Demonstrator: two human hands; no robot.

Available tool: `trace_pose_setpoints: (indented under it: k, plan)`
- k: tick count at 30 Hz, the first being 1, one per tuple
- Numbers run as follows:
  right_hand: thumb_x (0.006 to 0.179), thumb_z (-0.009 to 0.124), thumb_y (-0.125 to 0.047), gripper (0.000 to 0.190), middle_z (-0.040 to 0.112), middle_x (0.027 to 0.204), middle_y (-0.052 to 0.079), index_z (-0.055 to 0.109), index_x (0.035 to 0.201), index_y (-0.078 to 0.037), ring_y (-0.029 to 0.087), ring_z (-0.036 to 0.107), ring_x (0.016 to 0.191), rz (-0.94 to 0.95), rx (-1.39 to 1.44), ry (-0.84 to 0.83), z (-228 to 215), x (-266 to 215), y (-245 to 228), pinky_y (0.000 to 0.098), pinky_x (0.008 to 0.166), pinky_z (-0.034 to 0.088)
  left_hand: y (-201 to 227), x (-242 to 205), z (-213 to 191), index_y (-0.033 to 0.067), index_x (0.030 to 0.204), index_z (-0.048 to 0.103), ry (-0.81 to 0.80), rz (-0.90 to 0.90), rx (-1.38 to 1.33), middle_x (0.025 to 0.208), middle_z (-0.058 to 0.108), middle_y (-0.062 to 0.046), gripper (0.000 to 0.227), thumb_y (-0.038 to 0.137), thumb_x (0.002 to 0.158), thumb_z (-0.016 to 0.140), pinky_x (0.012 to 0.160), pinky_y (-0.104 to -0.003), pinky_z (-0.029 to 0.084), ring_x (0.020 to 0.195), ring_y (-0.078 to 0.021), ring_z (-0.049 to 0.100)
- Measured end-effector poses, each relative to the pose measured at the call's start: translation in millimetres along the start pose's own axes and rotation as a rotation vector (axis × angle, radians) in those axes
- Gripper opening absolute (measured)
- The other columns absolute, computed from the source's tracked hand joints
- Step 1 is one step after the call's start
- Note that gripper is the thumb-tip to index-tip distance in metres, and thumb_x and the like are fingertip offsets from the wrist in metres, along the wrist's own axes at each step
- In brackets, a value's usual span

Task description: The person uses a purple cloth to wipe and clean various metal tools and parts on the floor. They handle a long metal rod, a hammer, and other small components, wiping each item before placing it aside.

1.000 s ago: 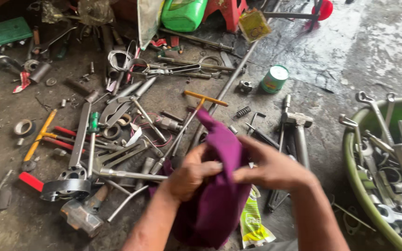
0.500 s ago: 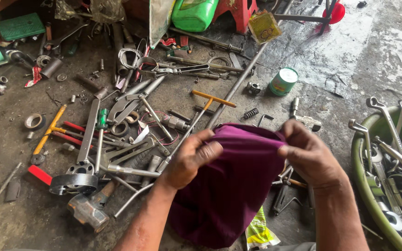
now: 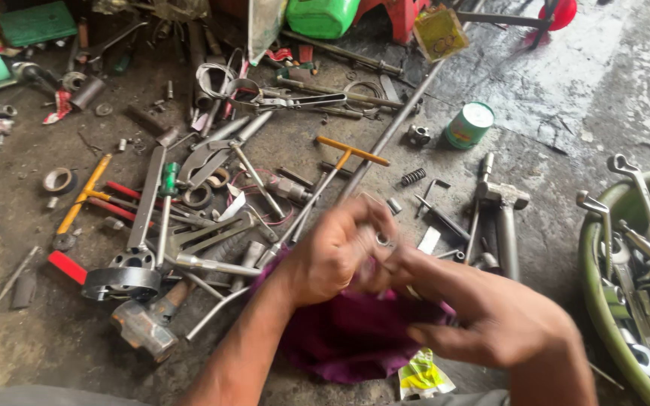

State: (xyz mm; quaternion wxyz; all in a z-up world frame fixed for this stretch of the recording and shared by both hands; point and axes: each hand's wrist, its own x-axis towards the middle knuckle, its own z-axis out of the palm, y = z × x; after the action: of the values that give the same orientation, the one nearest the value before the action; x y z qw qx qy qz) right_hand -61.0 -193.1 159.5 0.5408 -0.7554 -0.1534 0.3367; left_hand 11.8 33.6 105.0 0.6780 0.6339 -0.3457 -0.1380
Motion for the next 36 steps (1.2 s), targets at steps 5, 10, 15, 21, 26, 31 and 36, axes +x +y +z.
trace_pose_setpoints:
  k: [5, 10, 15, 21, 26, 31, 36]
  plan:
    - [0.088, 0.070, 0.003, 0.041, 0.064, 0.133, 0.022, 0.055, 0.126, -0.002, 0.030, 0.062, 0.127, -0.315, 0.283, -0.074, -16, -17, -10, 0.0440, 0.109, 0.051, -24, 3, 10, 0.0015, 0.106, 0.071, -0.287, -0.276, 0.146, 0.091, 0.072, -0.008, 0.019, 0.014, 0.102, 0.058, 0.072, -0.030, 0.057, 0.081, -0.0178, 0.068]
    - [0.083, 0.081, -0.015, 0.049, 0.067, 0.136, 0.014, 0.061, 0.128, -0.011, 0.027, 0.067, 0.122, -0.079, -0.119, 0.219, -33, 9, 36, 0.0420, 0.101, 0.056, -38, 7, 13, 0.0018, 0.108, 0.070, 0.019, -0.229, 0.203, 0.093, 0.073, -0.009, 0.020, 0.016, 0.102, 0.058, 0.074, -0.031, 0.057, 0.084, -0.0193, 0.068]
    - [0.095, 0.071, -0.033, 0.042, 0.071, 0.120, 0.014, 0.064, 0.133, -0.019, 0.028, 0.073, 0.102, 1.150, -0.896, 0.637, -82, 20, 143, 0.0423, 0.090, 0.061, -49, -15, -34, 0.0020, 0.110, 0.070, 0.311, -0.239, 0.002, 0.096, 0.073, -0.010, 0.022, 0.019, 0.101, 0.058, 0.076, -0.032, 0.057, 0.087, -0.0207, 0.069]
    - [0.094, 0.067, -0.047, 0.044, 0.073, 0.096, 0.016, 0.072, 0.106, -0.005, 0.025, 0.073, 0.084, 1.033, -0.888, 0.360, -115, -21, 257, 0.0385, 0.076, 0.060, -59, -53, -46, 0.0023, 0.112, 0.069, 0.403, -0.280, -0.584, 0.099, 0.073, -0.011, 0.025, 0.021, 0.101, 0.058, 0.079, -0.033, 0.058, 0.090, -0.0225, 0.070]
    - [0.086, 0.076, -0.054, 0.060, 0.075, 0.078, 0.019, 0.080, 0.089, 0.007, 0.030, 0.072, 0.074, 0.957, -0.407, 0.649, -100, -23, 236, 0.0456, 0.073, 0.056, -66, -71, -38, 0.0026, 0.114, 0.068, 0.344, -0.291, -0.739, 0.102, 0.073, -0.012, 0.027, 0.024, 0.101, 0.058, 0.081, -0.034, 0.058, 0.093, -0.0239, 0.070]
    - [0.086, 0.073, -0.027, 0.047, 0.073, 0.090, 0.021, 0.064, 0.122, 0.001, 0.034, 0.071, 0.077, 0.764, -0.179, 1.022, -41, -9, 153, 0.0533, 0.071, 0.060, -54, -48, -24, 0.0029, 0.116, 0.068, 0.240, -0.224, -0.590, 0.105, 0.074, -0.012, 0.029, 0.026, 0.101, 0.058, 0.083, -0.035, 0.058, 0.096, -0.0254, 0.071]
    - [0.087, 0.072, -0.023, 0.057, 0.074, 0.096, 0.021, 0.051, 0.138, -0.010, 0.037, 0.076, 0.083, 0.594, -0.372, 0.865, 25, 30, 70, 0.0520, 0.073, 0.061, -59, -13, -23, 0.0031, 0.117, 0.067, 0.291, -0.082, -0.168, 0.107, 0.074, -0.013, 0.031, 0.028, 0.101, 0.058, 0.085, -0.036, 0.059, 0.099, -0.0268, 0.072]
